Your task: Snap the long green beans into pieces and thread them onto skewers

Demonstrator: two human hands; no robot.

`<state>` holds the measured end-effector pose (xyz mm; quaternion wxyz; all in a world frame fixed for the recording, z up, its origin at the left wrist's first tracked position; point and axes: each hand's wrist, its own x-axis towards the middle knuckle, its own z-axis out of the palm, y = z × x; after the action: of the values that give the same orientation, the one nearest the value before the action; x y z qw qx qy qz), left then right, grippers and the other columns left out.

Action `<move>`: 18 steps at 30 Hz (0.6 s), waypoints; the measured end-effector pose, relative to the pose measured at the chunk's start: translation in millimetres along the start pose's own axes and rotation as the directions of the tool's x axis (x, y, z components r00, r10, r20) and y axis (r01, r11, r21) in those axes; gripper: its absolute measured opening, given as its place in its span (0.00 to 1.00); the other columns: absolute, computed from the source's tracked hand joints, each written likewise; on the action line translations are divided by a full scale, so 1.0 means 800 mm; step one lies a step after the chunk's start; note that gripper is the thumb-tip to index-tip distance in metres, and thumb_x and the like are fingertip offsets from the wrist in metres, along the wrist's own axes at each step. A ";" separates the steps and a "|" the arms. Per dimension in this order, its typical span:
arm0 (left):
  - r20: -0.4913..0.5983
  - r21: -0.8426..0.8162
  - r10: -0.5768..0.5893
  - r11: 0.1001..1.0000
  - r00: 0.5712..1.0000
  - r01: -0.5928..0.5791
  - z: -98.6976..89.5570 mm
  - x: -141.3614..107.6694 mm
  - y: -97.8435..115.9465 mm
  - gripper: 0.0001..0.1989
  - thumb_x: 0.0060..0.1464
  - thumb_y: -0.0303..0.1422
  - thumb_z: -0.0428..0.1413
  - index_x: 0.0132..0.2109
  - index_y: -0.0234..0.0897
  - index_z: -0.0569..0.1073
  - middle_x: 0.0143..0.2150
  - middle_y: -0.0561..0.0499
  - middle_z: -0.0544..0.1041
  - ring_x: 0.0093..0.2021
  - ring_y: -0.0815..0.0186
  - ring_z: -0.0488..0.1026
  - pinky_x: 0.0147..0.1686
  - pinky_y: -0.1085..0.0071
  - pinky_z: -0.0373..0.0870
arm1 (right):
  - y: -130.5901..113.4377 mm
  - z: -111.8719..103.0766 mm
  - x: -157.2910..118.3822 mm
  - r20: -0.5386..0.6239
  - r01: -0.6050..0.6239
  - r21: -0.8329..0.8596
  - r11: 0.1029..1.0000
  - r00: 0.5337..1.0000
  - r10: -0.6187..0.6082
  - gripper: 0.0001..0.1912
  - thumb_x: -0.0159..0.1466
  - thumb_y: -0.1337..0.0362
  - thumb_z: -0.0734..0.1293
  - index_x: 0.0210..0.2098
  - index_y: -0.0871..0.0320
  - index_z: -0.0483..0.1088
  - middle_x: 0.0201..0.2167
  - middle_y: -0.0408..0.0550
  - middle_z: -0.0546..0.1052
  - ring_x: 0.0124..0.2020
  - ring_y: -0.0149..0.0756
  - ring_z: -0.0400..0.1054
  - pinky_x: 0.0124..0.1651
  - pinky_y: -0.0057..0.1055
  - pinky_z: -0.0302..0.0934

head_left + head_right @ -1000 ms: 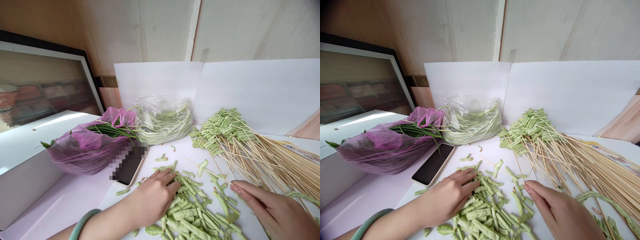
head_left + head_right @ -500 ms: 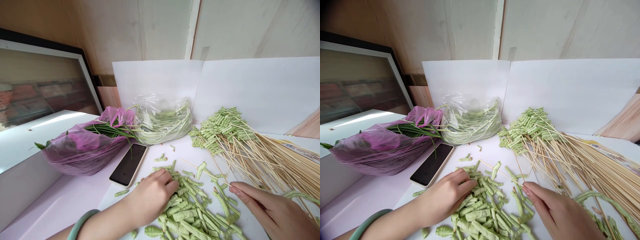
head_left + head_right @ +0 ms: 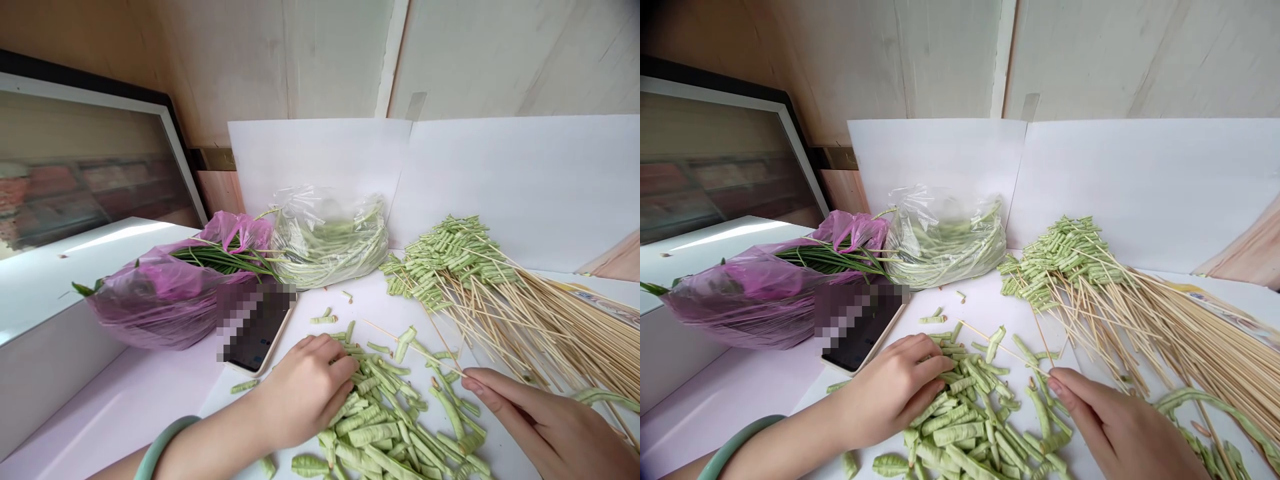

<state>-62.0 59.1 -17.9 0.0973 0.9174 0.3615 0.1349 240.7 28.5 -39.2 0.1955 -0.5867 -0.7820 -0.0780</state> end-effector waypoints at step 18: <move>-0.302 -0.076 -0.504 0.859 0.809 0.507 -0.050 -0.009 -0.168 0.11 0.44 0.20 0.42 0.31 0.39 0.64 0.30 0.47 0.75 0.35 0.59 0.73 0.38 0.65 0.66 | -0.006 -0.003 0.001 0.031 -0.021 0.092 0.996 0.999 0.018 0.20 0.64 0.56 0.56 0.36 0.51 0.80 0.36 0.45 0.83 0.35 0.47 0.79 0.31 0.32 0.75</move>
<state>-165.8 154.1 -19.0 0.0675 0.7554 0.6037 0.2456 236.3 26.6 -36.1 0.2112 -0.5857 -0.7819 -0.0311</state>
